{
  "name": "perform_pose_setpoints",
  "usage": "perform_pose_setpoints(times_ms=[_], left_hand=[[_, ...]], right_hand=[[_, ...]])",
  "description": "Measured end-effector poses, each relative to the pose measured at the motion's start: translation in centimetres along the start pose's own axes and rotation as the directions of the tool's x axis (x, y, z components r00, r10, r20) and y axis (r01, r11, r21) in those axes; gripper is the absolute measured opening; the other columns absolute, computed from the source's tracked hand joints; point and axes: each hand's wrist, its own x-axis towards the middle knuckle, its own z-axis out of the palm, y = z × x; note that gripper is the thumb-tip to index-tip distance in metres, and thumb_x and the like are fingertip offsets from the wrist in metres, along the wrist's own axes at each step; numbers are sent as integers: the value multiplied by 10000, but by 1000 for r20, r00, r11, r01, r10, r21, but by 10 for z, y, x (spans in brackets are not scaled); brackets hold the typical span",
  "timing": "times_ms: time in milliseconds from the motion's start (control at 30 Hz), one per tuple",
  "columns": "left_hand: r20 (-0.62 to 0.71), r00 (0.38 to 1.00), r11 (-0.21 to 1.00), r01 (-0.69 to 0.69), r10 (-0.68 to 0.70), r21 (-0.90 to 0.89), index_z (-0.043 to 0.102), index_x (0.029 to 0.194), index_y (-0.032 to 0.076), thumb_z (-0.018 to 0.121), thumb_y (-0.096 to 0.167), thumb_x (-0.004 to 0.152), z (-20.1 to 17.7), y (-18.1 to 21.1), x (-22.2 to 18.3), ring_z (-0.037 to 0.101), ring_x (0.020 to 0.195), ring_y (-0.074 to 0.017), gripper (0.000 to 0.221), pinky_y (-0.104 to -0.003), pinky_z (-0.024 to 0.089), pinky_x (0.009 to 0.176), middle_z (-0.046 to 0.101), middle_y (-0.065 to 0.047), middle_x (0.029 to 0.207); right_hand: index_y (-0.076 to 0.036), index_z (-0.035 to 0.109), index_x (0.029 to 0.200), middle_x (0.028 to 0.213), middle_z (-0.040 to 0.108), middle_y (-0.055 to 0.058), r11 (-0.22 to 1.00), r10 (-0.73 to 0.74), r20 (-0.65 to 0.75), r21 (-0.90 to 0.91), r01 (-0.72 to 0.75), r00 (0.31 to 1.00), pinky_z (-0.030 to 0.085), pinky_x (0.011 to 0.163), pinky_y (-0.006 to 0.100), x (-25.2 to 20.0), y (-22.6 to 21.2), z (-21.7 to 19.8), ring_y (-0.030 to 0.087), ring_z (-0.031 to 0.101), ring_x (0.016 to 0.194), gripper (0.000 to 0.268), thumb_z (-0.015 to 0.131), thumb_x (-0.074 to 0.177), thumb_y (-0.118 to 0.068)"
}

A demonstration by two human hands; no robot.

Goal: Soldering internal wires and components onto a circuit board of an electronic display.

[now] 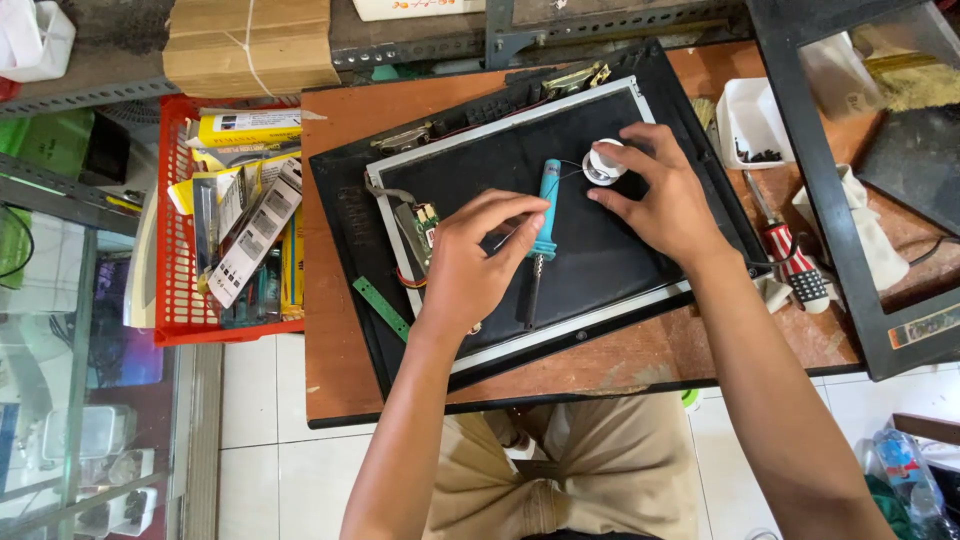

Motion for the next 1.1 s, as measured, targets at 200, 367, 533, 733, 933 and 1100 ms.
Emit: perform_pose_setpoints(times_ms=[200,367,533,733,933,1100], left_hand=[[3,1000,998,17,-17,-60,772,1122,105,717,102,994,-2,5,4,758,914,-235,139,-351,638,776,760,-80,998],[-56,998,991,17,-25,-136,772,1136,102,668,104,1033,-5,5,16,741,956,-179,146,-334,634,792,759,-78,1000],[-125,992,985,14,-36,-171,764,1132,103,648,104,1049,-7,4,25,723,941,-143,142,-302,627,811,751,-64,1018],[-229,970,962,14,-80,-274,744,1087,72,585,168,1092,-8,-18,21,684,944,-149,186,-296,600,820,725,-84,1070],[-266,951,942,68,-161,-328,723,1114,59,532,199,1116,-9,-17,16,662,993,-148,237,-304,587,867,693,-70,1131],[-292,937,949,103,-193,-297,724,1117,54,569,186,1100,-15,-12,14,677,1018,-162,205,-302,582,876,708,-80,1145]], right_hand=[[-78,788,1159,1271,632,144,993,-118,27,-20,119,993,501,1037,487,9,-1,-3,415,606,1234,215,805,948,-38],[9,722,1267,1248,667,231,990,-118,176,100,102,977,515,986,586,24,-27,-21,502,612,1206,423,800,855,63],[25,731,1234,1189,697,192,994,-83,186,87,67,979,540,929,551,31,-2,-17,445,655,1140,369,810,874,49],[-5,746,1211,1222,686,146,997,-83,116,2,83,990,557,944,489,33,20,-14,390,655,1166,369,858,859,-2],[17,762,1186,1210,686,175,996,-84,153,-5,86,985,557,945,533,32,31,-10,438,644,1159,319,804,876,80],[13,761,1182,1230,684,167,997,-69,163,-19,73,984,561,948,540,32,34,-10,441,636,1174,300,779,892,90]])
